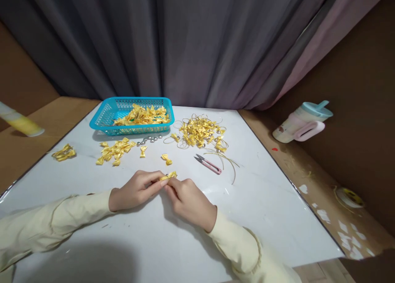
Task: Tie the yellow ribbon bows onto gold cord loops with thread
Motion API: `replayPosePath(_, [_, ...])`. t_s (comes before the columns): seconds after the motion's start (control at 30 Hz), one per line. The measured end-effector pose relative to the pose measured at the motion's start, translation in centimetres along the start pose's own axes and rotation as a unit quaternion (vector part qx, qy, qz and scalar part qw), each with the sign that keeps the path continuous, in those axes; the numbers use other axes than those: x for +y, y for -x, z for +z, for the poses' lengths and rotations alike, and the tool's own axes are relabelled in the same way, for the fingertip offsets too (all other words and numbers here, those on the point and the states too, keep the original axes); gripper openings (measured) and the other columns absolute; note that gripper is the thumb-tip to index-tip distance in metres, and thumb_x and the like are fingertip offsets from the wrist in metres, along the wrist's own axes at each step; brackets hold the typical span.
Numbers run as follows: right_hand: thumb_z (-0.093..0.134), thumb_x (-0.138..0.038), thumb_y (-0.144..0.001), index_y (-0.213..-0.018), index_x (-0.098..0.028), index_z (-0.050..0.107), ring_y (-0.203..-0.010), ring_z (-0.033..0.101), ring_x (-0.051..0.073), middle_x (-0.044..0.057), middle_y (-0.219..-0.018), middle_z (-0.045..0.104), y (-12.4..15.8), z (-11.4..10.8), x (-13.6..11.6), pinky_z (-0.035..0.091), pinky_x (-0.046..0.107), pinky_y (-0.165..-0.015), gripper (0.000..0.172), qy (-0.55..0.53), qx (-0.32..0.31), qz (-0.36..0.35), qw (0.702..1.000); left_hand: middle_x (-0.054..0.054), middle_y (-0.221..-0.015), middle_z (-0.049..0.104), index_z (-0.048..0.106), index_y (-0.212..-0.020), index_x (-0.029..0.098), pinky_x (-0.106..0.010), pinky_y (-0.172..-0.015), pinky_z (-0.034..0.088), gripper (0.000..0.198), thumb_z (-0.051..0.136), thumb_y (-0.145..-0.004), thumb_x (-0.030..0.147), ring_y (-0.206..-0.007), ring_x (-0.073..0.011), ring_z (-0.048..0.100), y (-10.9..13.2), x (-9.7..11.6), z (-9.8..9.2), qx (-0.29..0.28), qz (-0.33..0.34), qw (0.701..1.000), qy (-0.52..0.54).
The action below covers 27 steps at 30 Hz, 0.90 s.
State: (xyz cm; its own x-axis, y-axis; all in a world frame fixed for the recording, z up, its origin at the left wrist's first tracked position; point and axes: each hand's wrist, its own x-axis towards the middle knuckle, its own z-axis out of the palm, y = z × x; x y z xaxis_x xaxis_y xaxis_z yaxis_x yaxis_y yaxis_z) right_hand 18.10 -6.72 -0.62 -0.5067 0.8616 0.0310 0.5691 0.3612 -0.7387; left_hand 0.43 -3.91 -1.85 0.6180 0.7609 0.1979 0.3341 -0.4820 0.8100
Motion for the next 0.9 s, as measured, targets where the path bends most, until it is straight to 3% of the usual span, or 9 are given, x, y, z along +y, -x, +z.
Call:
replayPosePath(0.2, [0.041, -0.025, -0.092, -0.059, -0.018, 0.044, -0.043, 0.042, 0.009, -0.004, -0.043, 0.047, -0.25, -0.28, -0.05, 0.033, 0.021, -0.053, 0.034, -0.164, -0.029, 0.077, 0.983, 0.002, -0.059, 0.047, 0.051, -0.067, 0.014, -0.02, -0.052, 0.032, 0.027, 0.04, -0.09, 0.024, -0.054, -0.0081, 0.041, -0.15, -0.05, -0.32, 0.016, 0.049, 0.998, -0.024])
replayPosePath(0.33, [0.044, -0.028, -0.091, -0.059, -0.017, 0.048, -0.042, 0.041, 0.008, -0.004, -0.043, 0.048, -0.31, -0.16, 0.26, 0.034, 0.02, -0.051, 0.034, -0.24, -0.032, 0.107, 0.964, 0.002, -0.054, 0.048, 0.05, -0.063, 0.014, -0.02, -0.051, 0.034, 0.031, 0.039, -0.09, 0.026, -0.05, -0.0081, 0.043, -0.22, 0.08, -0.4, 0.013, 0.012, 1.0, 0.013])
replayPosePath(0.5, [0.045, -0.027, -0.091, -0.065, -0.017, 0.056, -0.041, 0.039, 0.008, -0.004, -0.042, 0.047, -0.4, -0.09, 0.52, 0.034, 0.02, -0.05, 0.03, -0.261, -0.028, 0.1, 0.96, 0.002, -0.052, 0.047, 0.048, -0.06, 0.015, -0.021, -0.052, 0.034, 0.035, 0.039, -0.09, 0.029, -0.049, -0.0086, 0.043, -0.17, 0.19, -0.32, 0.012, -0.013, 0.998, 0.053])
replayPosePath(0.73, [0.047, -0.025, -0.089, -0.056, -0.017, 0.05, -0.039, 0.039, 0.008, -0.004, -0.041, 0.046, -0.74, -0.22, 0.53, 0.033, 0.02, -0.048, 0.034, -0.255, -0.017, 0.1, 0.962, 0.003, -0.051, 0.045, 0.047, -0.059, 0.015, -0.021, -0.052, 0.034, 0.037, 0.037, -0.091, 0.031, -0.049, -0.0087, 0.043, -0.24, 0.12, -0.2, 0.019, -0.019, 0.997, 0.078])
replayPosePath(0.9, [0.045, -0.025, -0.088, -0.056, -0.016, 0.048, -0.04, 0.038, 0.007, -0.004, -0.041, 0.045, -0.67, -0.04, 0.48, 0.032, 0.019, -0.047, 0.034, -0.25, -0.014, 0.109, 0.962, 0.006, -0.05, 0.035, 0.045, -0.059, 0.015, -0.019, -0.047, 0.027, 0.032, 0.043, -0.087, 0.03, -0.047, -0.0067, 0.032, -0.33, -0.01, 0.49, 0.061, 0.001, 0.998, 0.026])
